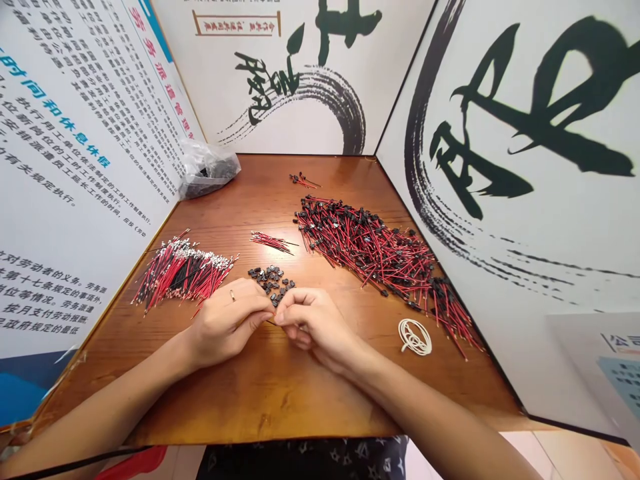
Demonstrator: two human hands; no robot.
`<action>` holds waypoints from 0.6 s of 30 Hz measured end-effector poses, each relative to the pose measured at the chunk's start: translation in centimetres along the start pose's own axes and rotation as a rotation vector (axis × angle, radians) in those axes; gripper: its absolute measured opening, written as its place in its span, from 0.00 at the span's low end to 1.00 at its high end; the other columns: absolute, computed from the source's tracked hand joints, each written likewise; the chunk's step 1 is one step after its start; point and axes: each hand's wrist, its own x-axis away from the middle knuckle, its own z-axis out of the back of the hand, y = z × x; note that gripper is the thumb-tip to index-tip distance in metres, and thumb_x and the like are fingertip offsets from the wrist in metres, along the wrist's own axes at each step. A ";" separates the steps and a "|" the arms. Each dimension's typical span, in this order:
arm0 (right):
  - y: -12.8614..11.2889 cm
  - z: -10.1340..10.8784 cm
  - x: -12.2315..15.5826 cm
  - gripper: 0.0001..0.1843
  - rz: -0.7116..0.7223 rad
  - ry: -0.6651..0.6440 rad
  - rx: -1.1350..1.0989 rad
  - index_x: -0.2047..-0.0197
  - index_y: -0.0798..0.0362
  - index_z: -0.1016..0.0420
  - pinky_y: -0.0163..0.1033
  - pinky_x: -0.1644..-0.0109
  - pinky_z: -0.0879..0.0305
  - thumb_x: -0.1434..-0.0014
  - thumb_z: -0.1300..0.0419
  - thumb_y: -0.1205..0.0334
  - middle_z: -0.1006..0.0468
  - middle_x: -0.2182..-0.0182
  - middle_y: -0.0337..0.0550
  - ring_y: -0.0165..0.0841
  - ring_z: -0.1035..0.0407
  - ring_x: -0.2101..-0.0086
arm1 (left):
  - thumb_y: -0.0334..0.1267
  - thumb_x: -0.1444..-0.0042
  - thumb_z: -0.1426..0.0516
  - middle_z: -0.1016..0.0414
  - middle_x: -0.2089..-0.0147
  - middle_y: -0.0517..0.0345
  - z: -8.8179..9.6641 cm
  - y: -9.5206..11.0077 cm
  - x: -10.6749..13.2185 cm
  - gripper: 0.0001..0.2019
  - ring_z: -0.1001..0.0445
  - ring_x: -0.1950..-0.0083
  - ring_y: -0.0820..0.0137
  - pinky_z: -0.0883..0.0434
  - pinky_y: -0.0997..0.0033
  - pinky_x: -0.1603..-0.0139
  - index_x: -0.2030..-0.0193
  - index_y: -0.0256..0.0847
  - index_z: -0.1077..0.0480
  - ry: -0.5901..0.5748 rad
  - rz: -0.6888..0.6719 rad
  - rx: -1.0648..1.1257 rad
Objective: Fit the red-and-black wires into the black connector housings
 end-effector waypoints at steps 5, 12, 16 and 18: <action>-0.2 0.7 -0.5 0.06 -0.349 -0.265 -0.367 0.76 0.54 0.35 0.26 0.84 0.66 0.56 0.39 0.68 0.39 0.86 0.30 0.19 0.59 0.86 | 0.26 0.38 0.47 0.26 0.70 0.52 0.0 -0.2 0.1 0.06 0.30 0.67 0.68 0.31 0.66 0.65 0.63 0.34 0.29 -0.014 -0.011 -0.006; -0.9 1.8 -0.8 0.05 0.200 0.078 -0.055 0.70 0.54 0.29 0.29 0.81 0.61 0.48 0.36 0.64 0.37 0.81 0.32 0.21 0.51 0.83 | 0.26 0.39 0.45 0.25 0.69 0.52 0.1 -0.4 0.0 0.05 0.29 0.66 0.68 0.30 0.66 0.63 0.63 0.35 0.29 0.032 0.034 0.031; -2.2 0.3 2.0 0.11 0.668 0.091 0.326 0.59 0.48 0.24 0.35 0.73 0.41 0.46 0.37 0.68 0.27 0.70 0.39 0.30 0.35 0.72 | 0.26 0.39 0.45 0.25 0.69 0.52 0.0 -0.5 0.1 0.04 0.29 0.66 0.67 0.30 0.66 0.63 0.62 0.34 0.29 0.031 0.020 0.014; -3.0 -1.3 4.9 0.20 0.744 0.035 0.450 0.51 0.41 0.26 0.40 0.70 0.37 0.44 0.40 0.70 0.25 0.69 0.39 0.32 0.33 0.72 | 0.26 0.39 0.45 0.25 0.69 0.52 0.0 -0.6 0.1 0.04 0.29 0.66 0.67 0.29 0.66 0.63 0.62 0.35 0.29 0.029 0.014 0.004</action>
